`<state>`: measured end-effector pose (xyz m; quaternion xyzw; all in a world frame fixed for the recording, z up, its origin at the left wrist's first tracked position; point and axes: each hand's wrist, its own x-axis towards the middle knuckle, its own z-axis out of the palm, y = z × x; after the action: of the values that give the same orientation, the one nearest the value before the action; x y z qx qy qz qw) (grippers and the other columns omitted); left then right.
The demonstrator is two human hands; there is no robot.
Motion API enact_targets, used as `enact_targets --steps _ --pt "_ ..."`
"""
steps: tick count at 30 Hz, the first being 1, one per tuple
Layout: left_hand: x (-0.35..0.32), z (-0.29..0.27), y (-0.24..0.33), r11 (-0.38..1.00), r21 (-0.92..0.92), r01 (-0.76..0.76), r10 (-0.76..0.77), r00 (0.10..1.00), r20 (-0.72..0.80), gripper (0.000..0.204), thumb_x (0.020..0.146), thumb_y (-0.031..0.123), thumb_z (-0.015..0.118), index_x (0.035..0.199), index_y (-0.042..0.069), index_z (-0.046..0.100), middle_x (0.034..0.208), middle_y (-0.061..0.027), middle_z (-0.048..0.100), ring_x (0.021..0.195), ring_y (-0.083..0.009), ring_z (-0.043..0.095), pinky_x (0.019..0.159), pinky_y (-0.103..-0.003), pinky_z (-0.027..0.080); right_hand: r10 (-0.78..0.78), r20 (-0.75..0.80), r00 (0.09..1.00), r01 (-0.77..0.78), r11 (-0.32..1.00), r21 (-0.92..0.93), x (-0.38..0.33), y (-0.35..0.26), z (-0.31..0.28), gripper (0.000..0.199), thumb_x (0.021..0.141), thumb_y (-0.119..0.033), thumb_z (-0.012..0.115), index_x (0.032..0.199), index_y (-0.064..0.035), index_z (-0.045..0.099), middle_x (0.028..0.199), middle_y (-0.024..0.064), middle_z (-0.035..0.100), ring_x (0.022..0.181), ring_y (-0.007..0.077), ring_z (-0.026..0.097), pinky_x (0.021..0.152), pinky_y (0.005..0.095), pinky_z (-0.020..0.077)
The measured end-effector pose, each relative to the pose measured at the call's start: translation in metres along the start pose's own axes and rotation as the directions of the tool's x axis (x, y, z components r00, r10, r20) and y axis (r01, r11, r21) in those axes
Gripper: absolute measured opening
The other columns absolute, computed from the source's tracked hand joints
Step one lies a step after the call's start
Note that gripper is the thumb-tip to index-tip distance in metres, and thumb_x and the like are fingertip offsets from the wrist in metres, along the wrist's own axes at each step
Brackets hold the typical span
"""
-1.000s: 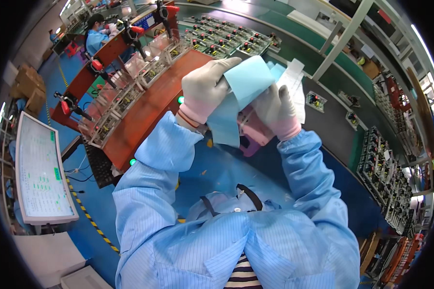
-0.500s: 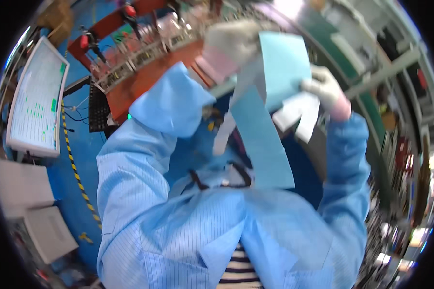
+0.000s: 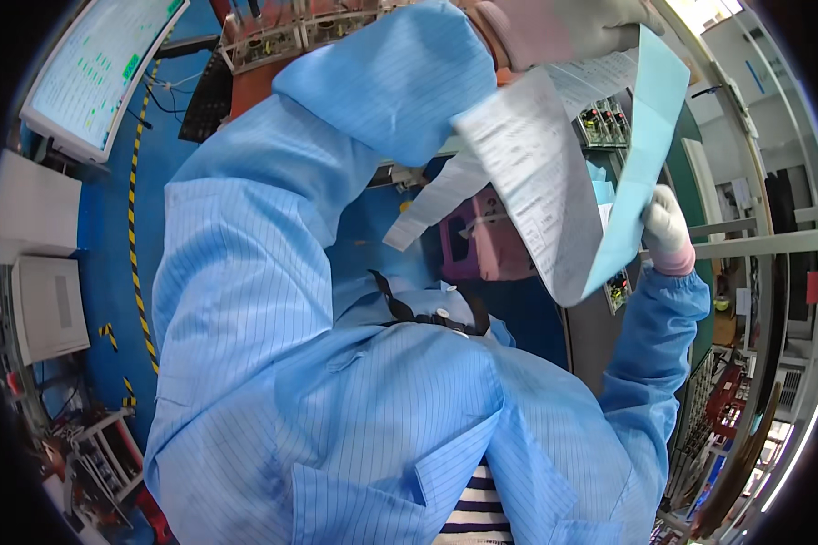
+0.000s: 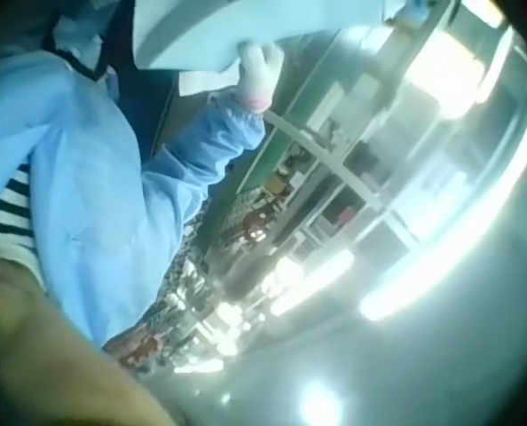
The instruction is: The person folds and tears a long strip of paper labels into sections by hand, sets them on the workbench, and covers a tray of circuit boards.
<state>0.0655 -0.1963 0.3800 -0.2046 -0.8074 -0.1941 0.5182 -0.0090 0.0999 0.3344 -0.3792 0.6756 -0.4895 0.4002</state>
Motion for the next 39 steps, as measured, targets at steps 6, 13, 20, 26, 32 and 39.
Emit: enact_targets --steps 6,13,20,26,32,39 --pt "0.002 0.01 0.003 0.978 0.048 -0.201 0.206 0.958 -0.2 0.015 0.078 0.023 0.066 0.089 0.014 0.072 0.071 -0.0093 0.066 0.066 -0.0259 0.065 0.058 -0.036 0.051 0.399 0.309 0.863 -0.26 0.876 -0.406 -0.006 0.013 -0.023 0.073 0.074 -0.068 0.066 0.084 0.0041 0.066 0.072 0.0057 0.062 0.068 0.0142 0.057 0.06 0.0272 0.0452" --pt "0.014 0.013 0.005 0.941 0.161 -0.299 0.333 0.904 -0.267 0.012 0.078 0.021 0.064 0.086 0.016 0.072 0.064 -0.0061 0.062 0.058 -0.0232 0.062 0.05 -0.034 0.048 0.226 0.434 0.872 -0.04 0.917 -0.398 -0.012 0.013 -0.027 0.085 0.071 -0.079 0.057 0.093 0.0021 0.069 0.075 0.0045 0.058 0.068 0.0156 0.053 0.059 0.0283 0.0409" --pt "0.021 0.015 0.009 0.927 0.175 -0.331 0.368 0.89 -0.268 0.014 0.076 0.017 0.062 0.086 0.016 0.071 0.064 -0.0049 0.062 0.056 -0.0225 0.062 0.05 -0.034 0.048 0.109 0.323 0.94 0.117 0.786 -0.607 -0.015 -0.013 -0.024 0.099 0.073 -0.087 0.039 0.105 0.0031 0.066 0.089 0.0103 0.058 0.084 0.0226 0.055 0.078 0.0319 0.0423" --pt "0.022 0.03 0.02 0.916 0.035 -0.399 0.399 0.904 -0.155 0.009 0.078 0.021 0.063 0.077 0.013 0.065 0.065 -0.0061 0.062 0.056 -0.0231 0.063 0.05 -0.035 0.048 -0.339 -0.47 0.815 0.406 0.913 0.045 -0.005 0.009 -0.022 0.077 0.089 -0.066 0.044 0.117 0.0046 0.052 0.102 0.012 0.059 0.098 0.0216 0.055 0.094 0.0367 0.0407" --pt "-0.007 0.044 0.029 0.956 -0.138 -0.258 0.22 0.944 -0.246 0.014 0.082 0.019 0.063 0.088 0.007 0.07 0.07 -0.0067 0.066 0.063 -0.0215 0.065 0.057 -0.032 0.05 -0.294 -0.617 0.73 0.419 0.906 0.065 -0.002 -0.036 0.001 0.039 0.1 -0.03 0.044 0.114 0.0046 0.053 0.098 0.012 0.058 0.089 0.0205 0.057 0.086 0.034 0.0447" --pt "-0.145 0.088 0.006 0.675 -0.438 0.594 -0.208 0.722 0.66 0.069 0.076 0.043 0.073 0.134 0.012 0.052 0.122 -0.0164 0.061 0.113 -0.0256 0.059 0.099 -0.035 0.043 -0.382 -0.473 0.794 0.519 0.831 0.199 -0.03 -0.058 -0.012 0.033 0.099 -0.025 0.046 0.113 0.0041 0.054 0.098 0.0132 0.061 0.086 0.0177 0.059 0.077 0.0301 0.0483"
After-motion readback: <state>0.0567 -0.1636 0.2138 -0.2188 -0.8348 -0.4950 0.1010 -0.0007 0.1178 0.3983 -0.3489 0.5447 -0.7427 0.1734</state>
